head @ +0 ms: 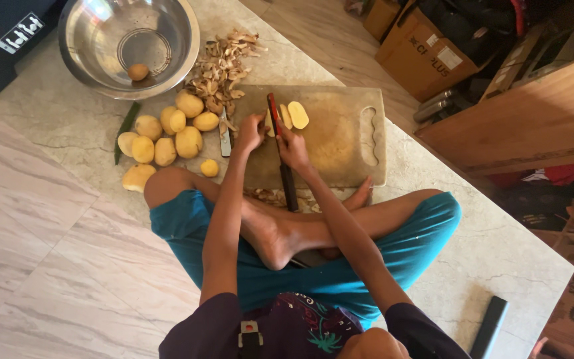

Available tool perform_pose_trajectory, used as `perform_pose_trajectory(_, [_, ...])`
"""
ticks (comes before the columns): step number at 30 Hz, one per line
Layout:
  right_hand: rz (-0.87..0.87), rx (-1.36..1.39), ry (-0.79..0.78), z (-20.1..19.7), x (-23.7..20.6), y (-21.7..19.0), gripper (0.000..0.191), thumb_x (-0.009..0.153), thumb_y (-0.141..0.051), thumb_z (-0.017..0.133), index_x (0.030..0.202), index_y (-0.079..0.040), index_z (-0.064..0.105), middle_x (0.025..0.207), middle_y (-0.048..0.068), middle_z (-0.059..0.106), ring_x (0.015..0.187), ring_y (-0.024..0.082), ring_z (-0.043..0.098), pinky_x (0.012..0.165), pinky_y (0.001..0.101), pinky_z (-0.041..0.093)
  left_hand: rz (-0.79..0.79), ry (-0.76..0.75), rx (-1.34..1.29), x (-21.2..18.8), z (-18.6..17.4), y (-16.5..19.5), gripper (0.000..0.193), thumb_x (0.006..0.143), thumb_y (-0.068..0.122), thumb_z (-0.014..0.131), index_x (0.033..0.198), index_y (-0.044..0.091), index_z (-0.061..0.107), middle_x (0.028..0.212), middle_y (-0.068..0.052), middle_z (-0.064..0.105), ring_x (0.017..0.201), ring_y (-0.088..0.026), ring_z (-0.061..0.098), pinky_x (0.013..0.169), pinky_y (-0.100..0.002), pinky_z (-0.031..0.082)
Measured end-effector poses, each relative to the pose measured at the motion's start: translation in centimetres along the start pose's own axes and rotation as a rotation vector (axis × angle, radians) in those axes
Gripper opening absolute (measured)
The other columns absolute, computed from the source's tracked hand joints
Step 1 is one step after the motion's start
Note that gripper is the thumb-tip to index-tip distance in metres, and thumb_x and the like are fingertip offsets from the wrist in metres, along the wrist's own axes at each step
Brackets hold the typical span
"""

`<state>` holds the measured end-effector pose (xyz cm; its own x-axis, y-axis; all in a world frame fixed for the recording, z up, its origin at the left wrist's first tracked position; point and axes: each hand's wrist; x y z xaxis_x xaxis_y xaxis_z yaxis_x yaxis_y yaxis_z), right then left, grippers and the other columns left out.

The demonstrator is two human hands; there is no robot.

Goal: The person sits on the floor and slices peeled potatoes into wedges using a knife on a cutting board. The person places the cut potato pieces into a metal bowl.

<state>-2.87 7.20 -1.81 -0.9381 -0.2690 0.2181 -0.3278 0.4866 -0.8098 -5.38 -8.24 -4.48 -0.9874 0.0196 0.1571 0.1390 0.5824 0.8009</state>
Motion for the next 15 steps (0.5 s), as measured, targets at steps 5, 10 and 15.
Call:
perform_pose_trajectory(5, [-0.112, 0.096, 0.047, -0.2, 0.3, -0.2, 0.049, 0.094, -0.004, 0.067, 0.143, -0.007, 0.058, 0.095, 0.028, 0.069, 0.085, 0.040, 0.074, 0.071, 0.0414, 0.057, 0.123, 0.064, 0.008, 0.2, 0.1, 0.4, 0.042, 0.084, 0.011, 0.078, 0.125, 0.004, 0.070, 0.100, -0.028, 0.068, 0.095, -0.048, 0.064, 0.081, -0.052, 0.052])
perform_pose_trajectory(10, [0.004, 0.039, 0.010, -0.6, 0.5, -0.5, 0.048, 0.094, -0.005, 0.068, 0.141, -0.007, 0.060, 0.091, 0.029, 0.068, 0.073, 0.038, 0.073, 0.067, 0.0416, 0.056, 0.130, 0.045, 0.023, 0.5, 0.1, 0.8, 0.041, 0.087, 0.015, 0.078, 0.125, 0.005, 0.069, 0.104, -0.026, 0.069, 0.098, -0.047, 0.066, 0.081, -0.050, 0.053])
perform_pose_trajectory(15, [-0.064, 0.063, 0.065, -0.4, 1.2, -1.1, 0.052, 0.093, -0.004, 0.068, 0.143, -0.007, 0.058, 0.084, 0.026, 0.066, 0.068, 0.036, 0.069, 0.065, 0.0410, 0.055, 0.073, -0.011, 0.013, 0.7, 0.0, 1.2, 0.042, 0.084, 0.013, 0.076, 0.125, 0.006, 0.070, 0.100, -0.024, 0.070, 0.094, -0.044, 0.067, 0.078, -0.048, 0.053])
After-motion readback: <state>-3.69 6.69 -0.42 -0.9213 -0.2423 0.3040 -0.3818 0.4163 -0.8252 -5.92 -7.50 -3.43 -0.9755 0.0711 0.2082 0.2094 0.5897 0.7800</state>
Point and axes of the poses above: each hand's wrist, its own x-axis towards the middle knuckle, its own z-axis out of the palm, y = z × x
